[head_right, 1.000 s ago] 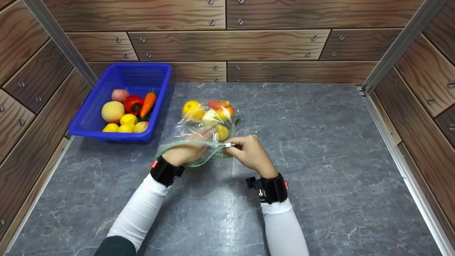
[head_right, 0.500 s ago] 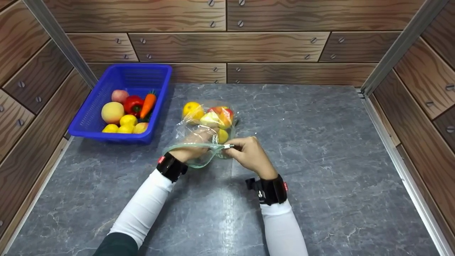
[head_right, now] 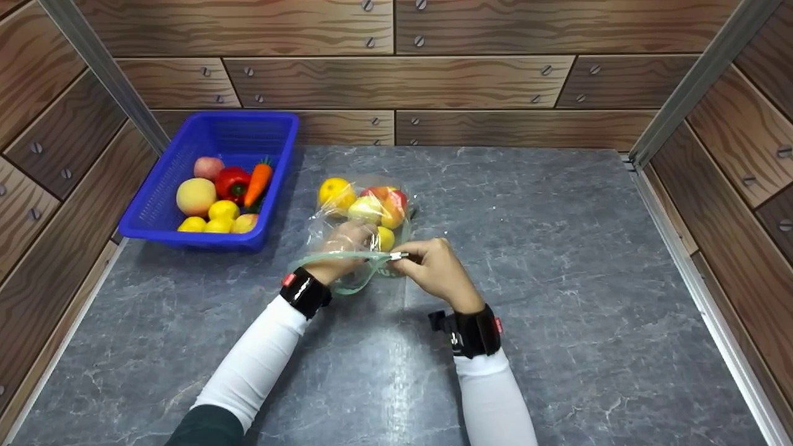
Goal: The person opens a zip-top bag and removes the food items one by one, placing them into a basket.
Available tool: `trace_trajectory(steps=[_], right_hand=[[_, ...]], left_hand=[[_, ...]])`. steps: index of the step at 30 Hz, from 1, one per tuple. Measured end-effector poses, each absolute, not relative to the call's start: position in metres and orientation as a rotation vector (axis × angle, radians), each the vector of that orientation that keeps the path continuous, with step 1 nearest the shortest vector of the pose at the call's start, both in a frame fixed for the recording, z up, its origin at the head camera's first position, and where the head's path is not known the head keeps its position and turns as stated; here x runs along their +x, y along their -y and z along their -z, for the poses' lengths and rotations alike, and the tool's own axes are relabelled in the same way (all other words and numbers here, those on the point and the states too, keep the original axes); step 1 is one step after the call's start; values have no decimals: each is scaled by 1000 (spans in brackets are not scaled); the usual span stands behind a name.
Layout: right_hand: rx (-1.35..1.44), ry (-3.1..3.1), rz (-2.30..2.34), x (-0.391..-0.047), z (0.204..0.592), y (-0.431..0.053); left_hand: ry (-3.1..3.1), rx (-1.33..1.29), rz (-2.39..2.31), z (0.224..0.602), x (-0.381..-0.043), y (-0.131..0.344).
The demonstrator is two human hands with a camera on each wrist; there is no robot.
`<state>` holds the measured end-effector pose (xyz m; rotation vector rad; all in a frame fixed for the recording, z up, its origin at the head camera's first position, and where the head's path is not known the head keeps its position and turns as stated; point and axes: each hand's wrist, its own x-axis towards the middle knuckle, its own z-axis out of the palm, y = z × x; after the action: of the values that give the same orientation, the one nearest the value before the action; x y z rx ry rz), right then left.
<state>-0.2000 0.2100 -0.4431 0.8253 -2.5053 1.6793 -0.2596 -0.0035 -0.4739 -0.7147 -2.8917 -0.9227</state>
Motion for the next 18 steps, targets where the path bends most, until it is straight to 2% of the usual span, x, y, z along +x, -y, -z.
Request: trace_trajectory(steps=[4,10,18], right_hand=[[819,2513,-1687,-200,443,-211],[820,2518,-1681,-200,444,-211],[815,2519,-1672,-200,443,-209]], left_hand=[[2792,-561,1301,478,-259,3],[2761,-730,825,478,-254,5],[2766,-751,721,477,-250,11]])
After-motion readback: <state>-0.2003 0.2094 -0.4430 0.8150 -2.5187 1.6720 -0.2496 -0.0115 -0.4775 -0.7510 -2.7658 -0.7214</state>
